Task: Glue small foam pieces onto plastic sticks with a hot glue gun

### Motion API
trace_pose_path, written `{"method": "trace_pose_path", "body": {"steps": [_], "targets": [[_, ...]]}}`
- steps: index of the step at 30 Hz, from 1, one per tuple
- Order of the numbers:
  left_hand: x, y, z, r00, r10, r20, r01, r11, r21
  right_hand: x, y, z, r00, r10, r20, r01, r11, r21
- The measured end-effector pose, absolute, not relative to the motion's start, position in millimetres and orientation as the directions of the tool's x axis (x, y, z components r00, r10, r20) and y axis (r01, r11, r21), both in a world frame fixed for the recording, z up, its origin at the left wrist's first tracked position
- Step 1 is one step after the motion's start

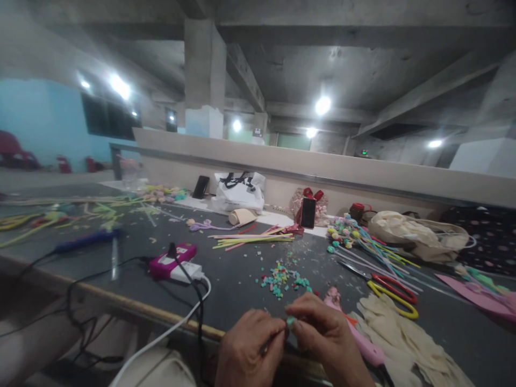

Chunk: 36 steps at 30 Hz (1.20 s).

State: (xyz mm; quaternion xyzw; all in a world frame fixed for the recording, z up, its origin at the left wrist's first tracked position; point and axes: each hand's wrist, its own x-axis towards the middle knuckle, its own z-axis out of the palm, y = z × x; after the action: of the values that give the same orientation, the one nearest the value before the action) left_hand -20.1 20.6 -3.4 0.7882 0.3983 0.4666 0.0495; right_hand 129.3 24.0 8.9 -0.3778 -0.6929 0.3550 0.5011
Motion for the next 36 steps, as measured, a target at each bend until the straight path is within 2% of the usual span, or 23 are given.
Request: {"method": "trace_pose_path", "body": {"steps": [8, 11, 15, 19, 22, 25, 30, 36], "targets": [[-19.1, 21.1, -3.3, 0.252, 0.662, 0.705, 0.582, -0.687, 0.436, 126.4, 24.0, 8.6, -0.182, 0.894, 0.41, 0.123, 0.434, -0.892], [-18.7, 20.7, -3.4, 0.239, 0.685, 0.688, 0.576, -0.67, 0.468, 125.3, 24.2, 8.7, -0.176, 0.899, 0.402, 0.107, 0.424, -0.899], [-16.9, 21.4, -3.0, 0.162, 0.776, 0.609, 0.512, -0.594, 0.621, 126.9, 23.2, 6.6, -0.164, 0.917, 0.364, 0.021, 0.372, -0.928], [-15.9, 25.9, -4.8, 0.061, 0.891, 0.45, 0.323, -0.445, 0.836, 129.5, 23.9, 4.2, -0.131, 0.95, 0.282, -0.064, 0.275, -0.959], [-16.5, 30.3, -6.9, 0.096, 0.947, 0.305, 0.146, -0.317, 0.937, 129.3, 26.7, 2.7, -0.011, 0.972, 0.236, -0.065, 0.234, -0.97], [-17.5, 32.8, -7.6, 0.18, 0.974, 0.139, -0.008, -0.14, 0.99, 128.5, 29.2, 1.8, 0.029, 0.971, 0.238, -0.054, 0.239, -0.97], [-18.6, 34.9, -9.7, 0.309, 0.95, -0.04, -0.232, 0.116, 0.966, 128.8, 30.8, 1.8, 0.015, 0.966, 0.258, -0.022, 0.258, -0.966], [-17.3, 40.7, -18.1, 0.467, 0.881, -0.077, -0.409, 0.292, 0.865, 126.1, 32.2, 0.9, -0.01, 0.965, 0.261, 0.004, 0.261, -0.965]]}}
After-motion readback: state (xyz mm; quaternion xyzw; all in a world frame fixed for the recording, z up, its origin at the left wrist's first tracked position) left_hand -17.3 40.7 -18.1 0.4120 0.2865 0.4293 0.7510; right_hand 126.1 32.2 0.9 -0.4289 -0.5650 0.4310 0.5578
